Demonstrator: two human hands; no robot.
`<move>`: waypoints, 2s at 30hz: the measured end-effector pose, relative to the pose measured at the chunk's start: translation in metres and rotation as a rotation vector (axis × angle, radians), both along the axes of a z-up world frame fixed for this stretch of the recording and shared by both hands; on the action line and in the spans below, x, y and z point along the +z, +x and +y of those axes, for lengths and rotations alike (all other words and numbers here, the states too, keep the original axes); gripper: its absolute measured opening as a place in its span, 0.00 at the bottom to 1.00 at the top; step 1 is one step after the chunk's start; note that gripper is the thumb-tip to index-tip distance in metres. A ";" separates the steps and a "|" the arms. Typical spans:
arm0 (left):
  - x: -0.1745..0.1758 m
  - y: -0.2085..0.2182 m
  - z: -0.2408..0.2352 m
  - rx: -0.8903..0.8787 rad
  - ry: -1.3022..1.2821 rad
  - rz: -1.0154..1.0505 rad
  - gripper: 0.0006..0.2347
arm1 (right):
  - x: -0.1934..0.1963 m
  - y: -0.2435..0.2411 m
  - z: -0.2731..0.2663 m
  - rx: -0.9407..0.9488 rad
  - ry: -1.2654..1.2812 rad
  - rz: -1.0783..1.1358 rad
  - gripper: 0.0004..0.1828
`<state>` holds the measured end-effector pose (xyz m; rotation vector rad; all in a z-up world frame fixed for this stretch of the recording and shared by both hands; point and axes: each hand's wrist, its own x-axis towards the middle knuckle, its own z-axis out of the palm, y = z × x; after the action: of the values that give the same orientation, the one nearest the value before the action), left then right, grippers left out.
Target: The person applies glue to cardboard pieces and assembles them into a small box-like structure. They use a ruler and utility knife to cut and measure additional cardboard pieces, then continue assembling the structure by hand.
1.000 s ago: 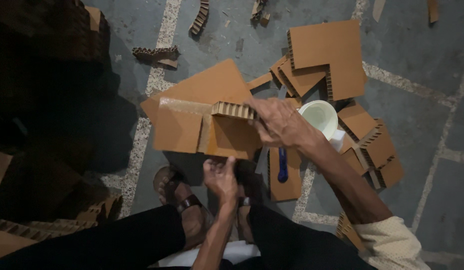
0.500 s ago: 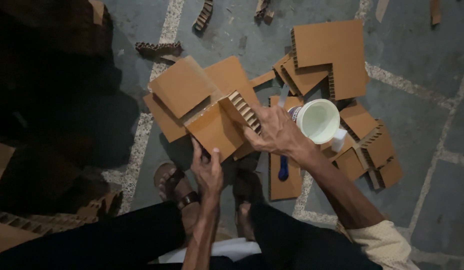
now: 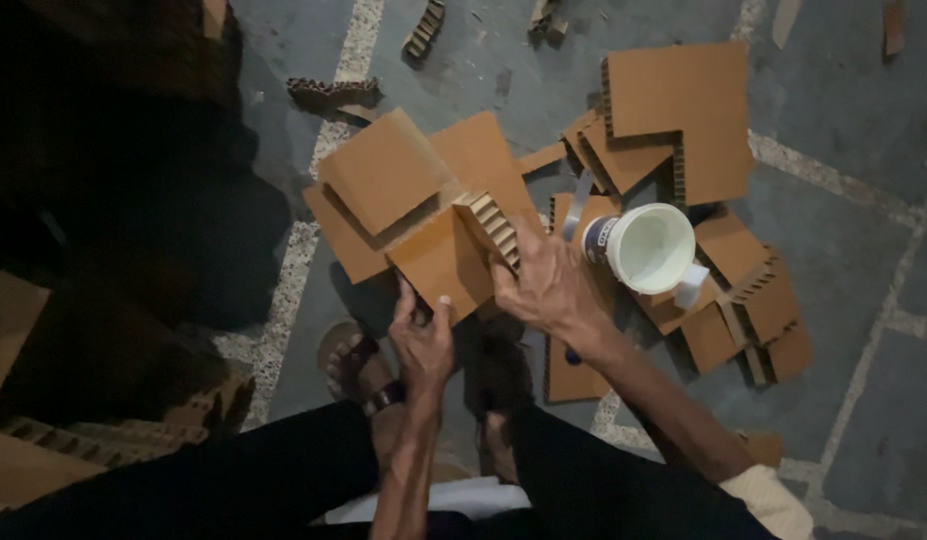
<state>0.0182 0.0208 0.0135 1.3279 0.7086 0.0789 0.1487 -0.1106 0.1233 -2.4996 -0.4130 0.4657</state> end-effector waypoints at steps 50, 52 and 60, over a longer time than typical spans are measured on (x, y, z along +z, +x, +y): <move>0.083 0.147 0.098 -1.050 0.280 -0.076 0.31 | 0.001 -0.009 0.009 -0.130 -0.003 -0.014 0.25; 0.084 0.147 0.098 -1.077 0.430 -0.035 0.31 | 0.005 -0.009 0.011 -0.120 0.007 -0.009 0.25; 0.088 0.141 0.095 -1.007 0.582 -0.200 0.26 | 0.011 -0.006 0.014 -0.171 -0.010 0.182 0.22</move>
<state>0.1589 0.1155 0.1013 2.0678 -0.2369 -0.4167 0.1427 -0.0970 0.1340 -2.4496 -0.1244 0.6204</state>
